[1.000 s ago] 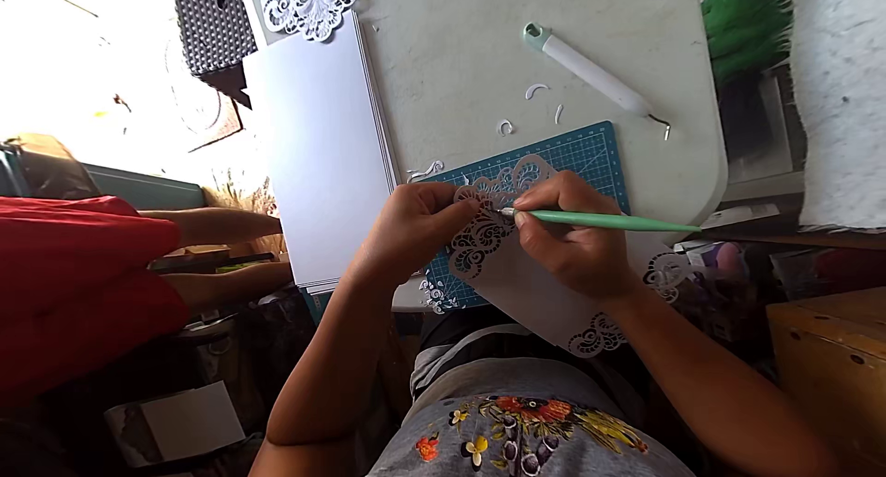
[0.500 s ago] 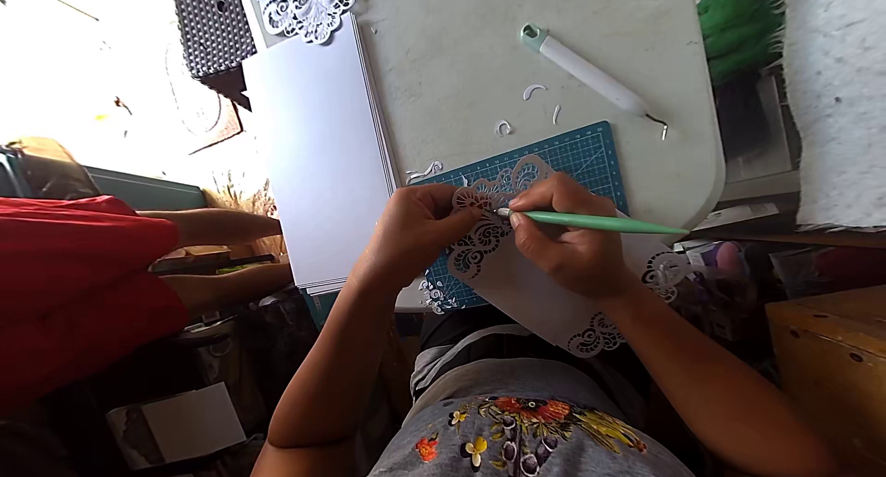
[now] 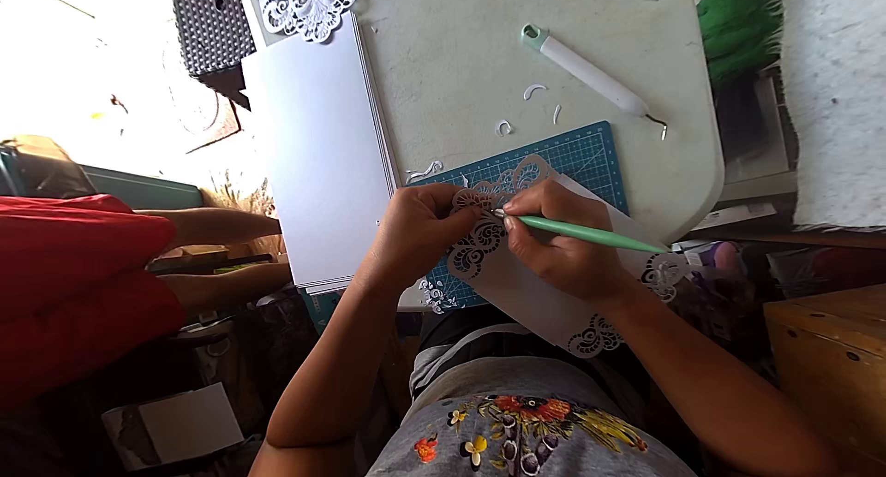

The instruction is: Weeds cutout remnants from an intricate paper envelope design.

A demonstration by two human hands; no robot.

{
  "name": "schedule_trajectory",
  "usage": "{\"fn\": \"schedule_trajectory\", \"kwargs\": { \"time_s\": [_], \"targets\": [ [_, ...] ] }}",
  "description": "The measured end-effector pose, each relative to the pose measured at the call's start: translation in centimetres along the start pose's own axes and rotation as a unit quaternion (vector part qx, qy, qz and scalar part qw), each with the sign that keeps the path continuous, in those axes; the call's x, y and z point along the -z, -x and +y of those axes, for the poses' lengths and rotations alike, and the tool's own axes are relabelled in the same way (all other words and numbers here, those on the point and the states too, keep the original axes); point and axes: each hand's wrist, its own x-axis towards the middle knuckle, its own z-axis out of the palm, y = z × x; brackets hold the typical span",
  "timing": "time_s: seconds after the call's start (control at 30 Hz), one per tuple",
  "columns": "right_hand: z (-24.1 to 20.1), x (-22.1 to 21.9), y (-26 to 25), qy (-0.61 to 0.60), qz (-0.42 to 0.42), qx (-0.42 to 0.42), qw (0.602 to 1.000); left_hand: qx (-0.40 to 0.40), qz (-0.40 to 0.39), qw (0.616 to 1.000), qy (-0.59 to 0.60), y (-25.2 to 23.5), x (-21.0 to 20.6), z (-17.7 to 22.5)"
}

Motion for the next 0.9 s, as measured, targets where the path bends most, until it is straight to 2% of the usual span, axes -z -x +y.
{"fn": "schedule_trajectory", "kwargs": {
  "time_s": [0.13,0.9],
  "targets": [
    [0.31,-0.25,0.1,0.024,-0.001,0.026,0.999,-0.009,0.004,1.0,-0.003,0.02,-0.02,-0.04],
    [0.25,-0.15,0.07,0.044,-0.002,0.035,0.998,-0.015,0.013,0.999,-0.034,-0.08,-0.12,-0.3]
  ]
}}
